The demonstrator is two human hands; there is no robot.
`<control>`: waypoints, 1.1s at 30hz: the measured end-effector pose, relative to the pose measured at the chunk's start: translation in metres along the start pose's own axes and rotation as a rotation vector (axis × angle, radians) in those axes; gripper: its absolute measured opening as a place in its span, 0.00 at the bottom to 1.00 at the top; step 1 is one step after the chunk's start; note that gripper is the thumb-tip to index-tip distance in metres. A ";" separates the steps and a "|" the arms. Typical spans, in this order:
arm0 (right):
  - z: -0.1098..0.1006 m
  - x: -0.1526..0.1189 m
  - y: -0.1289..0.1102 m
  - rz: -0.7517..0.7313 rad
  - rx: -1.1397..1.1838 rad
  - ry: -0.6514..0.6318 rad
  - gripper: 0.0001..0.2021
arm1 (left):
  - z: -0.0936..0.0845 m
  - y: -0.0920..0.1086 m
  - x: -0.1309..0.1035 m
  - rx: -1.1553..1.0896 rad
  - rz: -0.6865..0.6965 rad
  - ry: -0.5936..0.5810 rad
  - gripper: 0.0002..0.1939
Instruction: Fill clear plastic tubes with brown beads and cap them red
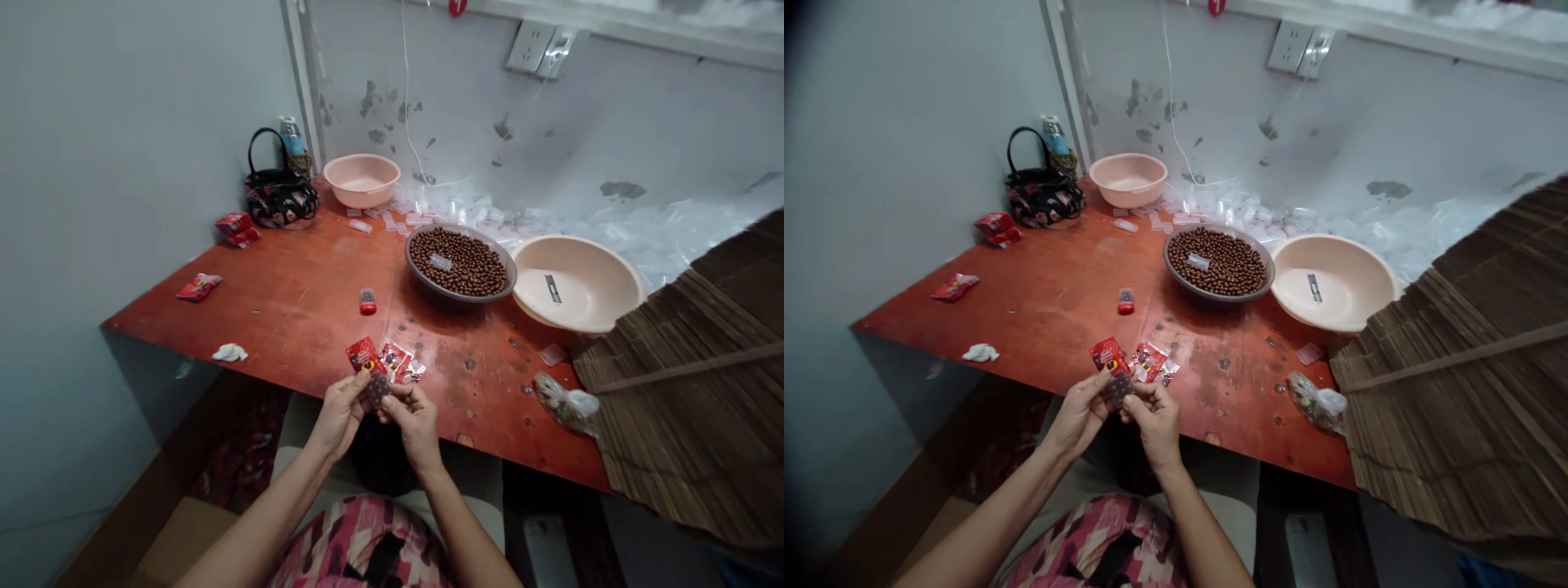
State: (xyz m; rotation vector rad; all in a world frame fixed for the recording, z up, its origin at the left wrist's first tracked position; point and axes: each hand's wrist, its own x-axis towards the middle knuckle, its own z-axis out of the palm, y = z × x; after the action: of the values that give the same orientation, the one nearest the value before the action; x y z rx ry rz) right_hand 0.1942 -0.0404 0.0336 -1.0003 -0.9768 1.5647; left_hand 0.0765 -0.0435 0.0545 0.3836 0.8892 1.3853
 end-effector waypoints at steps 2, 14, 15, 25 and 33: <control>0.003 -0.003 -0.001 -0.041 -0.059 0.034 0.10 | 0.001 -0.001 -0.001 -0.028 0.044 0.001 0.11; 0.000 -0.010 0.003 -0.014 -0.139 0.005 0.10 | 0.001 0.002 -0.008 0.042 0.047 0.068 0.11; 0.000 -0.012 0.002 -0.057 -0.207 0.016 0.10 | 0.001 0.002 -0.008 0.018 0.054 0.086 0.11; 0.000 0.001 0.008 0.066 0.051 0.044 0.10 | -0.002 -0.020 -0.013 -0.022 -0.031 0.031 0.11; 0.018 0.012 0.010 0.081 -0.100 -0.067 0.14 | -0.022 -0.004 -0.021 -0.052 -0.080 0.019 0.10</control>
State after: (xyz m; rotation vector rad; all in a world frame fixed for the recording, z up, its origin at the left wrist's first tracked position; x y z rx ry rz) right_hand 0.1724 -0.0324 0.0290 -1.0734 -1.0817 1.6385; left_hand 0.0646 -0.0695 0.0440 0.2928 0.8737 1.3375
